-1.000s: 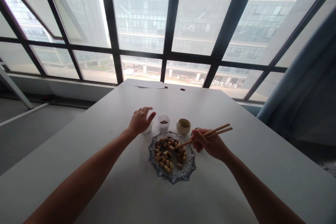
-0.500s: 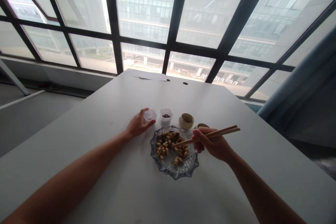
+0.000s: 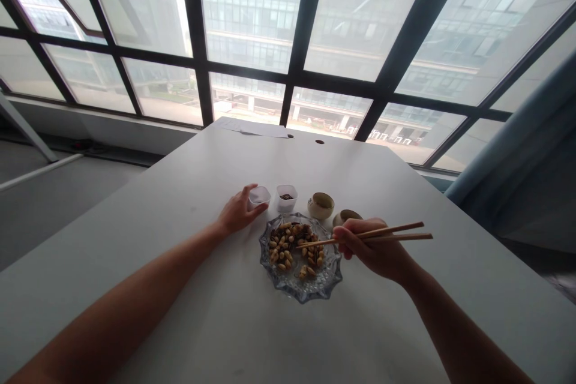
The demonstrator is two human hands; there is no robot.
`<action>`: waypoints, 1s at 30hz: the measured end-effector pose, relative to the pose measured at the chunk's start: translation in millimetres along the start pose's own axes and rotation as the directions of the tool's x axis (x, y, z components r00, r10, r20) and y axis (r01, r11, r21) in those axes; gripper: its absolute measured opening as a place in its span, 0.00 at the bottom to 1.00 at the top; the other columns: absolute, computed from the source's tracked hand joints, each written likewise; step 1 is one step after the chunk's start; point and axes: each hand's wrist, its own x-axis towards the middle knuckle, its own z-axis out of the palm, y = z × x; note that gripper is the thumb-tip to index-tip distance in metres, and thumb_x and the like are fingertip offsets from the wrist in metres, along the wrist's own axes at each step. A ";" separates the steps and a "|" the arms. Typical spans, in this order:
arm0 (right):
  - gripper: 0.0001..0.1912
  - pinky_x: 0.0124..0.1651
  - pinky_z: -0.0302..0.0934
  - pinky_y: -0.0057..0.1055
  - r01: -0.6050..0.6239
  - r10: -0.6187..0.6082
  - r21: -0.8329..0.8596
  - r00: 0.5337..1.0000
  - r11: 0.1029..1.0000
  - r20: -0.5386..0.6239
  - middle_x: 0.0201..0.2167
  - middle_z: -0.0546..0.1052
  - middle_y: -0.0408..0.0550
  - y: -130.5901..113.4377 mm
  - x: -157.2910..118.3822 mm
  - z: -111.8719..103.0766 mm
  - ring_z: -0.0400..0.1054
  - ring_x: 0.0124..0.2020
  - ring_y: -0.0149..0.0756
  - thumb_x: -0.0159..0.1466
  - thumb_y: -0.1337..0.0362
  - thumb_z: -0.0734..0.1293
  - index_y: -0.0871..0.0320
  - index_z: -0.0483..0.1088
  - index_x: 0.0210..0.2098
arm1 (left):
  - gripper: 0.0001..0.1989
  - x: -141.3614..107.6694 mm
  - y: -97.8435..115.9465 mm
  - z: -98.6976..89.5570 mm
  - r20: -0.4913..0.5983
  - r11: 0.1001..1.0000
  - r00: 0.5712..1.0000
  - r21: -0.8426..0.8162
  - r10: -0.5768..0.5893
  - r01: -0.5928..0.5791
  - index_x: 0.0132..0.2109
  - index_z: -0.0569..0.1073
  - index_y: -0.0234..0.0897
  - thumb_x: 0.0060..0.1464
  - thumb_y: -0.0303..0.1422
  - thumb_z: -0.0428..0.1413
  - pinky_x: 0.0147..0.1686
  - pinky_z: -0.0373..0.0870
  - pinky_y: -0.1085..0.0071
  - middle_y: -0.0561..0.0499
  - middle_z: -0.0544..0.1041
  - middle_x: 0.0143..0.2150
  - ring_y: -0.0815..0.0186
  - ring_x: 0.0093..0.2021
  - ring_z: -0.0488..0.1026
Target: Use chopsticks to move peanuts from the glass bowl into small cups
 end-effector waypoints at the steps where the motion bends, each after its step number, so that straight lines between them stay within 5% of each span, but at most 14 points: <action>1: 0.24 0.20 0.62 0.26 0.024 -0.024 -0.032 1.000 0.999 0.014 0.16 0.74 0.47 -1.6 0.3 1.2 0.68 0.16 0.32 0.69 0.50 0.63 0.59 0.71 0.22 | 0.35 -0.2 -0.2 0.1 -0.002 1.000 1.000 0.000 0.003 -0.003 0.63 0.62 0.37 0.56 0.54 0.53 0.53 0.70 0.53 0.38 0.75 0.56 0.50 0.52 0.75; 13: 0.26 0.21 0.53 0.26 0.200 -0.191 -0.192 0.979 0.961 0.065 0.14 0.68 0.43 -7.8 0.4 11.0 0.60 0.15 0.27 0.72 0.54 0.59 0.57 0.65 0.20 | 0.34 -0.5 -2.0 1.0 -0.013 1.000 1.000 0.019 0.013 -0.013 0.63 0.62 0.36 0.57 0.53 0.53 0.52 0.71 0.53 0.38 0.76 0.55 0.50 0.52 0.75; 30: 0.26 0.19 0.52 0.28 0.160 -0.156 -0.149 0.987 0.976 0.038 0.14 0.67 0.42 -9.7 -2.5 13.2 0.59 0.14 0.28 0.72 0.52 0.59 0.55 0.61 0.19 | 0.34 -1.1 -0.4 -1.2 -0.010 1.000 1.000 0.024 0.015 -0.015 0.63 0.62 0.38 0.56 0.53 0.53 0.53 0.71 0.52 0.38 0.75 0.57 0.49 0.53 0.75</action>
